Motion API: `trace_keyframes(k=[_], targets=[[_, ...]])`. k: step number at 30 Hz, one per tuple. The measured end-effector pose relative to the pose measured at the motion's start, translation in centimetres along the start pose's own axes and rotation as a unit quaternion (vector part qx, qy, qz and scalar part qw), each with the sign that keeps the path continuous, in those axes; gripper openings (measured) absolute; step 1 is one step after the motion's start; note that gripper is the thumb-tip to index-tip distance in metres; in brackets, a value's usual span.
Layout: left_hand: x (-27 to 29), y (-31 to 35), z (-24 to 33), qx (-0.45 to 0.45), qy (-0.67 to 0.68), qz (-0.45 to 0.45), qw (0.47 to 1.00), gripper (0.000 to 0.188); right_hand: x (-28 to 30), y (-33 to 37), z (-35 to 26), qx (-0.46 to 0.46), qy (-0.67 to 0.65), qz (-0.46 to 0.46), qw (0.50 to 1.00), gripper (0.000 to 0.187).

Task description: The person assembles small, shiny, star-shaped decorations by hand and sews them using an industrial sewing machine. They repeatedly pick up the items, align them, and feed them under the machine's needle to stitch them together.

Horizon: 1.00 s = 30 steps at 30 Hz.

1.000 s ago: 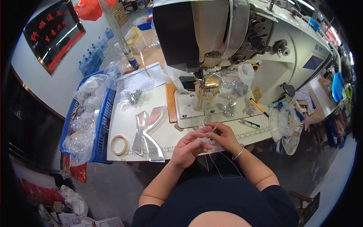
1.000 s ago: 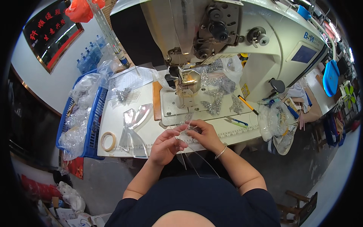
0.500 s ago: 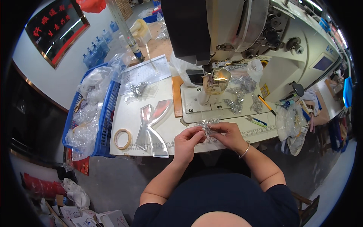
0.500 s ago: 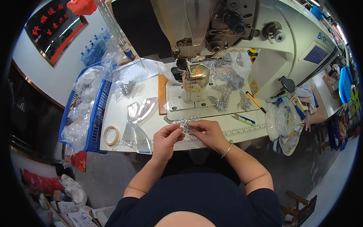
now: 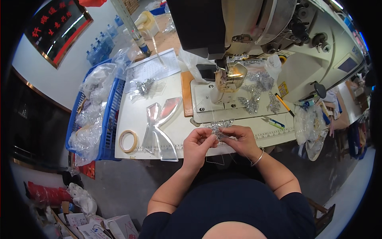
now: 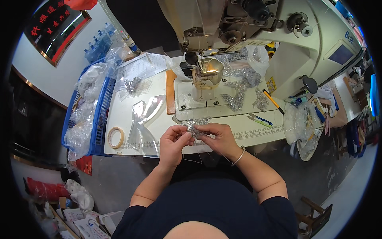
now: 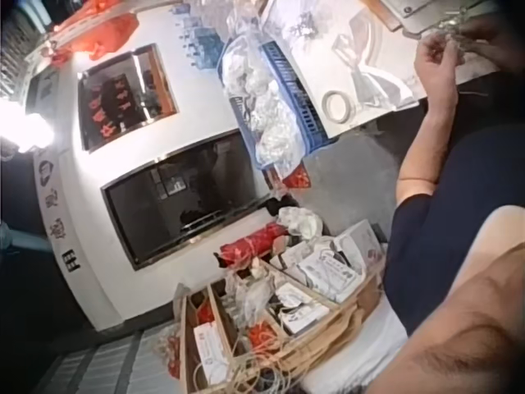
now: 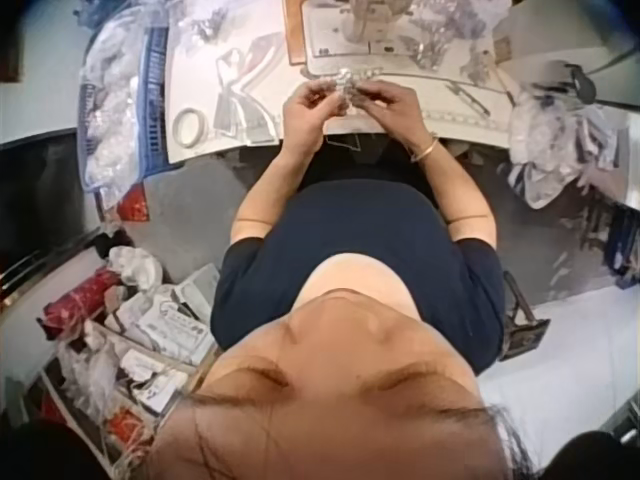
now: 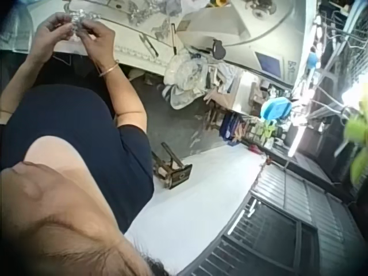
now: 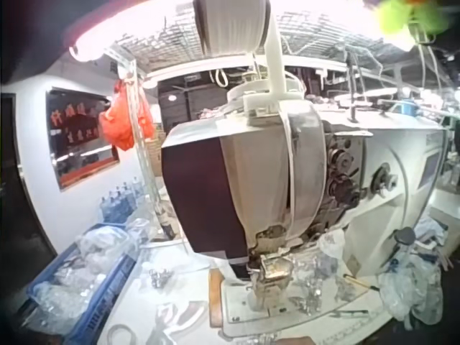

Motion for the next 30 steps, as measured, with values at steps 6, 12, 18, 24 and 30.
trace_keyframes(k=[6,12,18,24,30], targets=[[-0.1,-0.4,-0.1,0.032,0.005,-0.015,0.999,0.017,-0.4,0.1,1.1,-0.049,-0.108,-0.031,0.992,0.037],[-0.2,-0.3,0.0,0.041,0.008,-0.016,0.999,0.017,-0.3,0.3,1.1,-0.074,-0.136,-0.028,0.988,0.045],[-0.6,0.3,0.6,0.035,0.009,-0.03,0.999,0.017,0.2,0.4,0.7,-0.003,-0.096,-0.025,0.995,0.045],[-0.8,0.4,1.2,0.011,-0.02,-0.027,0.999,0.016,0.3,0.5,0.1,0.028,-0.069,-0.022,0.997,0.042],[-0.9,0.5,1.3,0.015,-0.019,-0.021,0.999,0.016,0.3,0.5,0.1,0.039,-0.05,-0.025,0.998,0.041]])
Point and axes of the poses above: each hand's wrist, its own y-axis away from the middle knuckle, its own x-axis out of the back of the hand, z = x × y, the point moved 9 cm from there along -y, towards the middle knuckle, and after that the axes turned 9 degrees about -x, right-handed, at the moved point
